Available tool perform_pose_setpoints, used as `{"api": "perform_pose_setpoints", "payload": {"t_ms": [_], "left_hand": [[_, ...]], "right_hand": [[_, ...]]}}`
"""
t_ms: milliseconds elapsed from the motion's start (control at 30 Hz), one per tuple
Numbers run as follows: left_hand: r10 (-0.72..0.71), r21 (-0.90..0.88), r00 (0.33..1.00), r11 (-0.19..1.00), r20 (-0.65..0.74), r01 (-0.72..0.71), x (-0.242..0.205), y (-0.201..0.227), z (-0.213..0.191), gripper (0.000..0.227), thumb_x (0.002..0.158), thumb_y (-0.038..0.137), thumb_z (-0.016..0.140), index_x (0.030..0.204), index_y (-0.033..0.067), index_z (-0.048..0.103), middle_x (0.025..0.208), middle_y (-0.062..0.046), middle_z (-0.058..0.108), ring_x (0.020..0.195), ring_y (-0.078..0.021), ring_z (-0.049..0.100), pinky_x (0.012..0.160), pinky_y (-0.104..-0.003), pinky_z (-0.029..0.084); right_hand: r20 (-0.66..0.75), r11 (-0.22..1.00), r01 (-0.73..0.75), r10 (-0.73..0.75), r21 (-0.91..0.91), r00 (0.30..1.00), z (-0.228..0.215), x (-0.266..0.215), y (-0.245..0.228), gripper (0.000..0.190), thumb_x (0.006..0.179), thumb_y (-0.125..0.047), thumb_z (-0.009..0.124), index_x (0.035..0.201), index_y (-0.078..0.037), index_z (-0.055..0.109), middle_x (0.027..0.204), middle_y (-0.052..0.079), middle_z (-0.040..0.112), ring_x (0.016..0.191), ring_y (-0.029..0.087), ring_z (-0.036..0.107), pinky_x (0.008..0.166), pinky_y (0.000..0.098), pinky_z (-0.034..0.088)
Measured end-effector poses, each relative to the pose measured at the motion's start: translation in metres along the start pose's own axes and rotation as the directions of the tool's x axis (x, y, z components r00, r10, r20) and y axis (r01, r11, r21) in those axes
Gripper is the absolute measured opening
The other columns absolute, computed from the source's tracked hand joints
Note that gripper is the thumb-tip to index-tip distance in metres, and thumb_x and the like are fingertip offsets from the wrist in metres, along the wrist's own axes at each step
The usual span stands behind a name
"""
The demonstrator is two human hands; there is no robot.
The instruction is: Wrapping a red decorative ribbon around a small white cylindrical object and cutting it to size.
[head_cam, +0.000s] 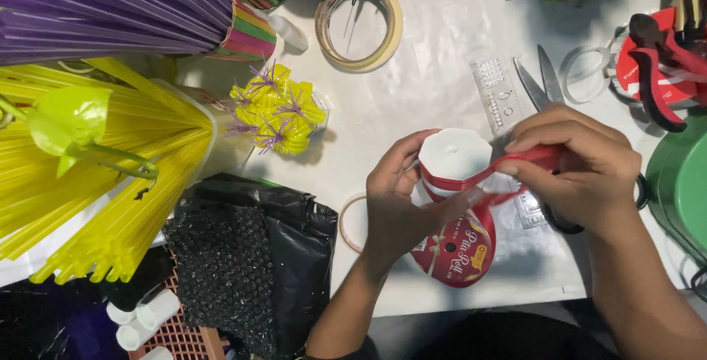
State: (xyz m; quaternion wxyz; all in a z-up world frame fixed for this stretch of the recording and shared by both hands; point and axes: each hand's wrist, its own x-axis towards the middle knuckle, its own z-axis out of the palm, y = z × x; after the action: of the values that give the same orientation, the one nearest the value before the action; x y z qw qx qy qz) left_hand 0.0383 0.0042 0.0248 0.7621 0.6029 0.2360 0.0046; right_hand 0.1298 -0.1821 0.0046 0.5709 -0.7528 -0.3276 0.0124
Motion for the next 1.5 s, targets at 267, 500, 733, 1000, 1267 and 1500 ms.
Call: {"api": "perform_pose_setpoints", "payload": {"t_ms": [267, 500, 733, 1000, 1267, 1500], "left_hand": [[-0.055, 0.029, 0.995, 0.998, -0.082, 0.057, 0.004, -0.001, 0.003, 0.072, 0.059, 0.022, 0.089, 0.124, 0.0033, 0.066, 0.12, -0.013, 0.073, 0.112, -0.0242, 0.072, 0.094, -0.03, 0.062], [-0.111, -0.029, 0.994, 0.993, -0.014, 0.11, 0.003, -0.008, 0.002, 0.075, 0.06, 0.021, 0.088, 0.128, 0.0009, 0.064, 0.121, -0.016, 0.072, 0.112, -0.0246, 0.071, 0.096, -0.031, 0.061], [0.018, -0.197, 0.99, 0.98, 0.141, 0.01, 0.001, -0.027, -0.003, 0.075, 0.065, 0.01, 0.09, 0.132, -0.0045, 0.06, 0.128, -0.019, 0.068, 0.118, -0.0269, 0.067, 0.101, -0.035, 0.061], [0.073, -0.175, 0.992, 0.983, 0.104, -0.054, 0.002, -0.03, -0.002, 0.075, 0.066, 0.012, 0.091, 0.133, -0.0029, 0.059, 0.127, -0.018, 0.068, 0.118, -0.0261, 0.066, 0.103, -0.036, 0.059], [0.093, -0.157, 0.99, 0.985, 0.108, -0.076, 0.002, -0.031, -0.002, 0.077, 0.065, 0.012, 0.092, 0.133, -0.0027, 0.059, 0.127, -0.019, 0.067, 0.12, -0.0261, 0.065, 0.106, -0.036, 0.058], [0.106, -0.175, 0.989, 0.981, 0.108, -0.086, 0.002, -0.031, -0.001, 0.076, 0.067, 0.014, 0.091, 0.133, -0.0037, 0.059, 0.127, -0.02, 0.067, 0.12, -0.0267, 0.065, 0.106, -0.036, 0.057]], "right_hand": [[-0.008, 1.0, -0.023, 0.024, 0.021, 1.0, -0.003, 0.0, -0.002, 0.016, 0.084, 0.006, 0.079, 0.084, 0.009, 0.062, 0.081, 0.02, 0.066, 0.076, 0.029, 0.063, 0.073, 0.0332, 0.05], [-0.005, 0.99, -0.099, 0.1, 0.096, 0.995, -0.001, -0.003, 0.0, 0.012, 0.087, 0.008, 0.075, 0.088, 0.009, 0.063, 0.085, 0.021, 0.068, 0.08, 0.026, 0.066, 0.074, 0.03, 0.052], [0.038, 0.953, -0.169, 0.165, 0.253, 0.986, -0.004, -0.007, -0.001, 0.009, 0.086, 0.008, 0.072, 0.087, 0.007, 0.063, 0.086, 0.019, 0.067, 0.079, 0.025, 0.066, 0.07, 0.0278, 0.053], [0.001, 0.971, -0.1, 0.102, 0.218, 0.995, -0.009, -0.01, 0.001, 0.01, 0.086, 0.009, 0.072, 0.087, 0.008, 0.062, 0.084, 0.02, 0.065, 0.076, 0.027, 0.062, 0.07, 0.0306, 0.05], [0.003, 0.976, -0.093, 0.094, 0.195, 0.996, -0.01, -0.01, 0.002, 0.011, 0.084, 0.008, 0.074, 0.085, 0.009, 0.063, 0.083, 0.02, 0.065, 0.074, 0.027, 0.061, 0.071, 0.0313, 0.05], [0.004, 0.98, -0.053, 0.053, 0.19, 0.999, -0.011, -0.009, 0.003, 0.011, 0.084, 0.009, 0.073, 0.086, 0.01, 0.063, 0.083, 0.022, 0.065, 0.073, 0.027, 0.063, 0.07, 0.0316, 0.052]]}}
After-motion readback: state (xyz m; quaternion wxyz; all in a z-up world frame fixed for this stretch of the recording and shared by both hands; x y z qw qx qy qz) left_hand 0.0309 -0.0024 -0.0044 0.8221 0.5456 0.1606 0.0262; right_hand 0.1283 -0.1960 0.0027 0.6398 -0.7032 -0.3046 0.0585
